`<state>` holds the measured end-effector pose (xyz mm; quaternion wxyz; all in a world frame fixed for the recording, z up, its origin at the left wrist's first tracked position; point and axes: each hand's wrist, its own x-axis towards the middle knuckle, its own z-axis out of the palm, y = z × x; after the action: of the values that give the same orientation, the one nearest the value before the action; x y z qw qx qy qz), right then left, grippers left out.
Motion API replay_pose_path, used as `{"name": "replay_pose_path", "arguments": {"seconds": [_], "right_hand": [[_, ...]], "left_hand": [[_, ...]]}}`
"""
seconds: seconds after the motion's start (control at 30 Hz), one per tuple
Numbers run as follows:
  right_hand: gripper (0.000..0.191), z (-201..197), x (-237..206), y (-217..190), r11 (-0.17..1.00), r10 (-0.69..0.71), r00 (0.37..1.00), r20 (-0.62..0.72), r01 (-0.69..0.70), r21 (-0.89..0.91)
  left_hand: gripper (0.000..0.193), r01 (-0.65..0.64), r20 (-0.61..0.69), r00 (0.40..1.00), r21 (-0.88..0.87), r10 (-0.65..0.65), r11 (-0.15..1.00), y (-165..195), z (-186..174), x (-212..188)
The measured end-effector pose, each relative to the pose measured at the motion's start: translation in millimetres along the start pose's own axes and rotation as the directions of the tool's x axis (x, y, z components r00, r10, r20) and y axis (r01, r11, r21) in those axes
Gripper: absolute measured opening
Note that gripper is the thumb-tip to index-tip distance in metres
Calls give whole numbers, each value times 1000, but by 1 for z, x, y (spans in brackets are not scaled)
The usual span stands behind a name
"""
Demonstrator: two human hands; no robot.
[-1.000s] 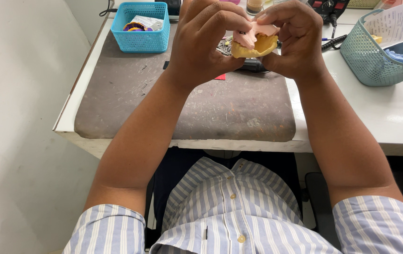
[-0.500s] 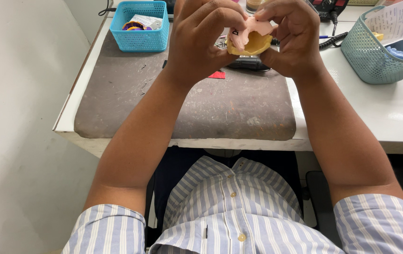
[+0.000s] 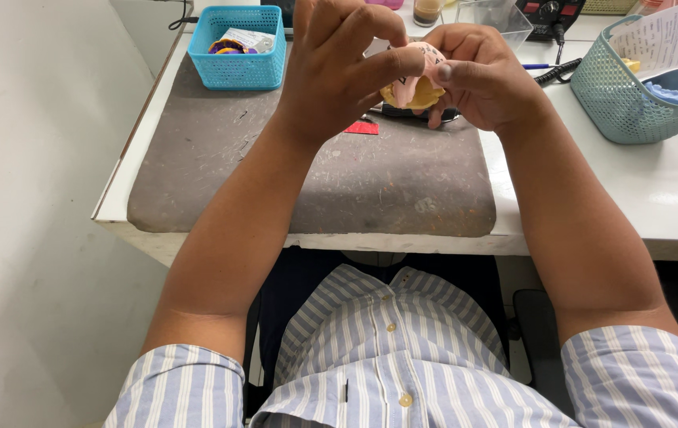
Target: The person holds a two-piece denture model, separates the upper and lower halves, and uses a rotary tool to grind a small yellow component. They then reassemble the denture and use a red abrasive strip to smooth the edges.
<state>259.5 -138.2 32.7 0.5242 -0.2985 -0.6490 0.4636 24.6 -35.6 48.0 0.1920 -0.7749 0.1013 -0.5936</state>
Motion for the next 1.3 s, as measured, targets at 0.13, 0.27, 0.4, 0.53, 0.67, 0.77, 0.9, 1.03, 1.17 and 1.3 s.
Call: {"name": "replay_pose_path", "arguments": {"seconds": [0.13,0.27,0.4,0.53,0.67,0.77,0.9,1.03,1.17,1.3], "right_hand": [[36,0,0,1,991,-116,993,-26,114,-64],[36,2,0,0,955,-262,964,-53,252,-155],[43,5,-1,-4,950,-303,938,-171,282,-138],[48,9,1,-7,950,-301,935,-188,277,-142],[45,13,4,-8,937,-312,943,-113,286,-199],[44,15,5,-8,932,-315,945,-87,291,-216],[46,15,5,-6,931,-306,949,-76,282,-230],[44,13,5,-5,931,-316,947,-63,296,-216],[42,9,5,-2,931,-313,947,-65,293,-216],[43,6,3,1,949,-280,956,-93,260,-179]], "left_hand": [[28,20,6,1000,-6,-20,1000,-2,3,-3],[46,334,64,943,-194,-328,922,-6,12,-15],[38,535,119,830,-446,-544,718,-19,23,-26],[28,606,289,784,-544,-549,580,-21,25,-31],[44,679,423,720,-594,-550,432,-9,27,-27],[39,668,420,716,-645,-558,371,-4,30,-24],[38,652,412,726,-666,-551,362,-8,30,-26],[36,634,409,736,-695,-539,338,-10,32,-29],[34,647,434,707,-717,-558,262,-9,32,-26],[37,692,454,680,-655,-575,302,-4,27,-22]]}}
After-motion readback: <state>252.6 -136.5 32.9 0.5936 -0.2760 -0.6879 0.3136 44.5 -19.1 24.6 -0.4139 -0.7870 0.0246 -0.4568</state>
